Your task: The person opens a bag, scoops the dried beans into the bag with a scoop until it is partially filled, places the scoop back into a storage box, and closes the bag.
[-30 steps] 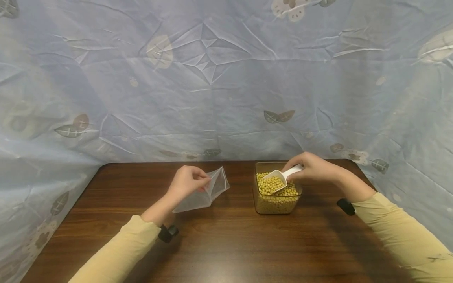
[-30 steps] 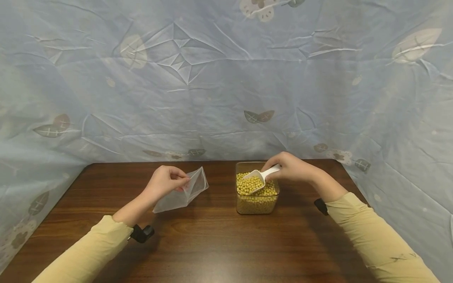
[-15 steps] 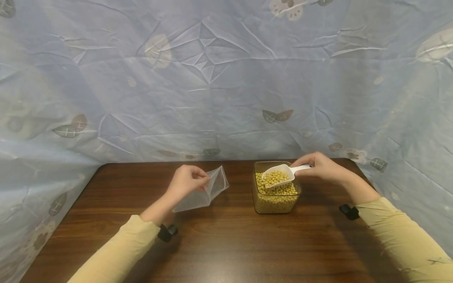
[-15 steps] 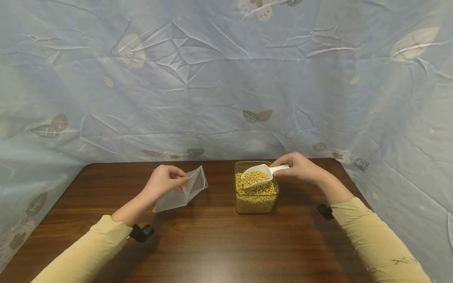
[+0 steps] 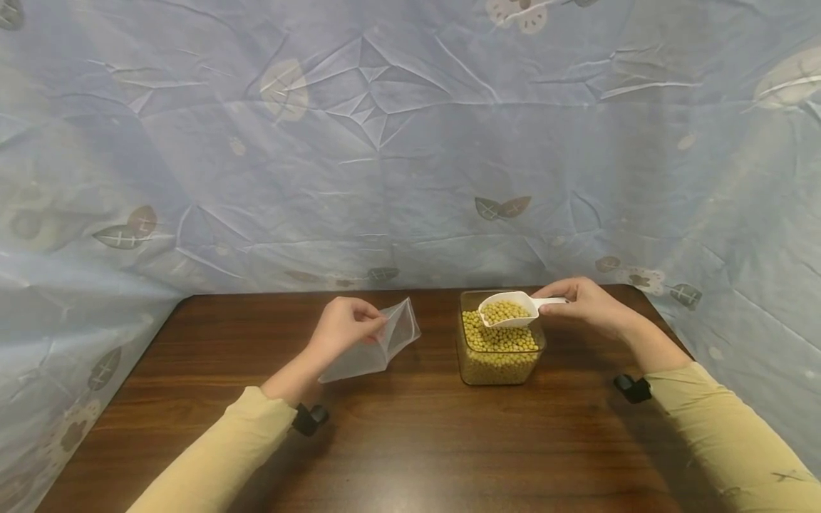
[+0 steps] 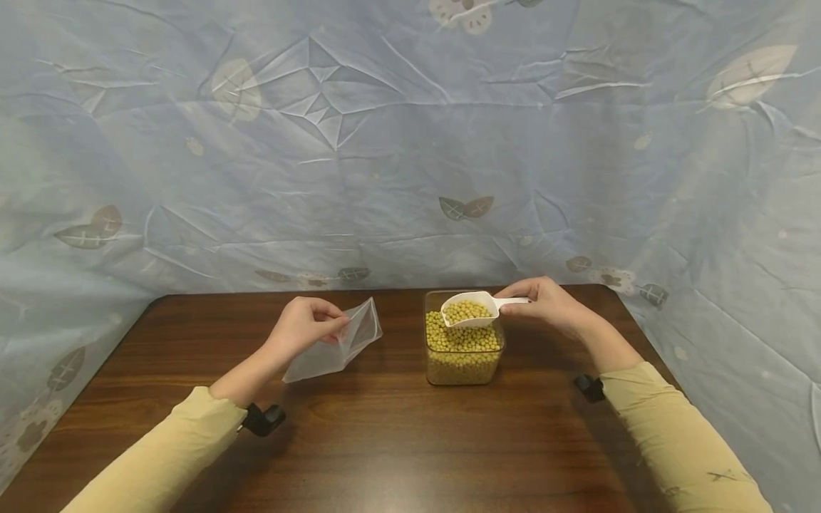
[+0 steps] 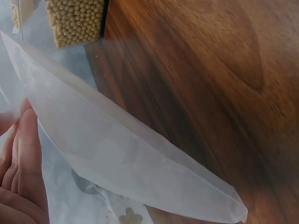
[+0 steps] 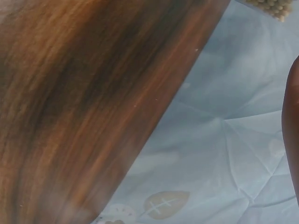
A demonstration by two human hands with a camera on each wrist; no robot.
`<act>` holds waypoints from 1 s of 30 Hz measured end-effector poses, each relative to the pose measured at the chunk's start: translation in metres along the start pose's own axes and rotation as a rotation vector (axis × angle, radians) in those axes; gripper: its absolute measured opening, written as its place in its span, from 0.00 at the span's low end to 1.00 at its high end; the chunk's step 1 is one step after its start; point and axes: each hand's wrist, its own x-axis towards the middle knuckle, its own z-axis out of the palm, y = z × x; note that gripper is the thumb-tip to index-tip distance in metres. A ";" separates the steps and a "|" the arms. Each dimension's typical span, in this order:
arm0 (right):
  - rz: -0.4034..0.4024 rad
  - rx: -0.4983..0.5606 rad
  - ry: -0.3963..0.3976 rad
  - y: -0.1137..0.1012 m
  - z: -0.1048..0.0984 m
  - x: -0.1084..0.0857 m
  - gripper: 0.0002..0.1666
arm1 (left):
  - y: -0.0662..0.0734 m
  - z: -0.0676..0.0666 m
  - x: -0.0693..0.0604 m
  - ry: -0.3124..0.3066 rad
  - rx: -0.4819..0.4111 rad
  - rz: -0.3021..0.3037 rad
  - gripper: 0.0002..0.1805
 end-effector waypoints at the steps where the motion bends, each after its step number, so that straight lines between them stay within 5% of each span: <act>1: 0.006 -0.003 0.005 -0.002 0.000 0.000 0.19 | 0.001 0.001 0.001 0.001 0.000 0.001 0.09; 12: 0.023 -0.069 0.066 -0.035 0.007 0.010 0.20 | 0.014 0.012 0.006 0.025 -0.011 -0.011 0.08; 20: -0.014 -0.042 0.012 -0.064 0.032 0.026 0.19 | 0.020 0.017 0.007 0.026 -0.037 -0.006 0.08; 30: -0.012 -0.178 -0.037 -0.083 0.067 0.042 0.16 | 0.024 0.018 0.006 0.025 -0.006 -0.006 0.09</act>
